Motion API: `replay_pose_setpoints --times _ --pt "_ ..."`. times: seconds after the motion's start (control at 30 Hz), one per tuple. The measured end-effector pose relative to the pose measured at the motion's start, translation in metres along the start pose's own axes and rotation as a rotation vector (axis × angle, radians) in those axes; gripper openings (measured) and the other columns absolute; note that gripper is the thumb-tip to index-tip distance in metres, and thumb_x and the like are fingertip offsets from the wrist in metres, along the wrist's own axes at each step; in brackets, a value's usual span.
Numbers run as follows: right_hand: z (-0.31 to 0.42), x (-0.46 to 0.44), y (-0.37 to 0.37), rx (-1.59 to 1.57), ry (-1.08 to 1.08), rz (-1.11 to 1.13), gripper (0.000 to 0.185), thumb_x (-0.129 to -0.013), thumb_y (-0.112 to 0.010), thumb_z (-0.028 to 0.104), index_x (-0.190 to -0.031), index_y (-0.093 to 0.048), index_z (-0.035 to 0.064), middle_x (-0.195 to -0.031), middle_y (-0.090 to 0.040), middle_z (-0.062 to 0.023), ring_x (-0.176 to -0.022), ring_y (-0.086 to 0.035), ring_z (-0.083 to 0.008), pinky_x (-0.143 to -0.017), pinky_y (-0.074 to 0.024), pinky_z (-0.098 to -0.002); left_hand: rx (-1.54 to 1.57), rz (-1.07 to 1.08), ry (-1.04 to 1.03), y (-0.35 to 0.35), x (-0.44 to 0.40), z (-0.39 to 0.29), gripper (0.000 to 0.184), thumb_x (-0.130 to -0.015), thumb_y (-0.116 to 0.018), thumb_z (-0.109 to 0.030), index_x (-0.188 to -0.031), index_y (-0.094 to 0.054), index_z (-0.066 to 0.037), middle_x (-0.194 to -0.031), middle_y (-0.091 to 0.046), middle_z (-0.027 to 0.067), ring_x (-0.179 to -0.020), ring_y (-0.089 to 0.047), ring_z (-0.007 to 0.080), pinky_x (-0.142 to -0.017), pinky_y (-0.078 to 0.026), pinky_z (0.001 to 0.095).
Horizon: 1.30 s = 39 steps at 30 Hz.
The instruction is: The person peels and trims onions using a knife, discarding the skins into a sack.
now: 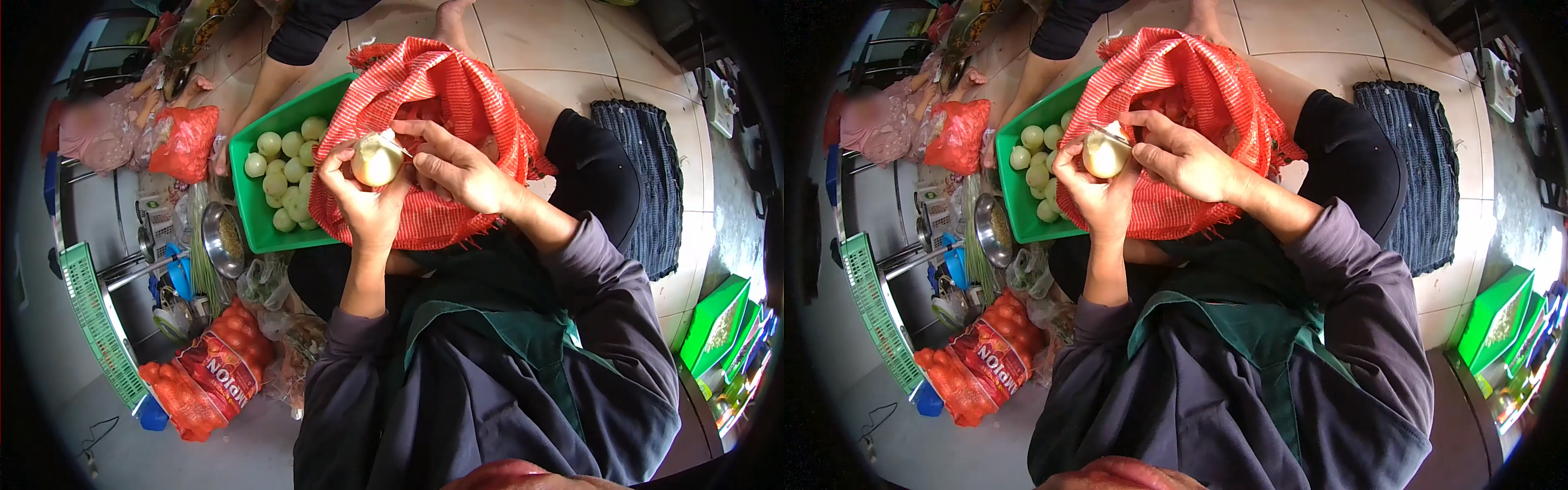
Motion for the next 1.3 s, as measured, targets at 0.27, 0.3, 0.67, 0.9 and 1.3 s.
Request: replay_pose_setpoints --times 0.27,0.3,0.67,0.9,1.3 --pt "-0.013 -0.007 -0.004 0.14 0.149 -0.079 0.036 -0.101 -0.044 0.017 -0.135 -0.045 0.0057 -0.098 -0.06 -0.0056 -0.089 -0.057 -0.0118 -0.083 -0.0478 -0.0268 -0.096 0.053 0.009 0.005 0.0 0.0 0.067 -0.07 -0.079 0.005 -0.118 -0.035 -0.006 -0.113 -0.048 0.01 -0.103 -0.056 0.0177 -0.088 -0.051 0.0306" --pt "-0.011 -0.007 -0.004 0.122 0.126 -0.095 0.036 -0.101 -0.044 0.017 -0.135 -0.046 0.0056 -0.097 -0.06 -0.0053 -0.088 -0.057 -0.0114 -0.081 -0.048 -0.0266 -0.077 0.067 0.028 0.005 0.0 -0.003 0.066 -0.07 -0.08 0.004 -0.118 -0.035 -0.006 -0.114 -0.049 0.0103 -0.103 -0.056 0.0178 -0.088 -0.051 0.0306" --pt "0.004 -0.005 -0.002 0.134 -0.039 -0.152 0.035 -0.103 -0.041 0.017 -0.135 -0.045 0.0057 -0.081 -0.057 -0.0015 -0.071 -0.053 -0.0074 -0.064 -0.0465 -0.0238 0.467 0.013 0.368 0.011 -0.003 -0.019 0.065 -0.079 -0.076 -0.012 -0.129 -0.034 -0.003 -0.12 -0.051 0.0138 -0.105 -0.059 0.0242 -0.078 -0.06 0.0412" --pt "-0.013 -0.014 0.011 0.177 0.011 -0.226 0.035 -0.103 -0.041 0.017 -0.136 -0.045 0.0082 -0.092 -0.06 -0.0041 -0.078 -0.056 -0.0084 -0.071 -0.0484 -0.0233 0.682 0.005 0.447 0.021 -0.004 -0.019 0.057 -0.086 -0.066 -0.03 -0.13 -0.04 -0.004 -0.123 -0.053 0.0118 -0.106 -0.06 0.0255 -0.083 -0.058 0.0422" --pt "-0.013 -0.015 0.02 0.229 0.034 -0.247 0.032 -0.102 -0.042 0.018 -0.133 -0.046 0.0093 -0.08 -0.063 -0.0012 -0.055 -0.058 -0.0062 -0.046 -0.0478 -0.0206 0.919 0.087 0.693 0.031 -0.007 -0.003 0.059 -0.082 -0.07 -0.024 -0.133 -0.046 -0.007 -0.142 -0.043 0.0189 -0.12 -0.051 0.0276 -0.077 -0.055 0.0333"
Point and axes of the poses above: each hand's wrist, its own x-axis away from the middle knuckle, its own y-axis out of the back of the hand, z = x × y, the point moved 1 cm from there along -x, towards the middle knuckle
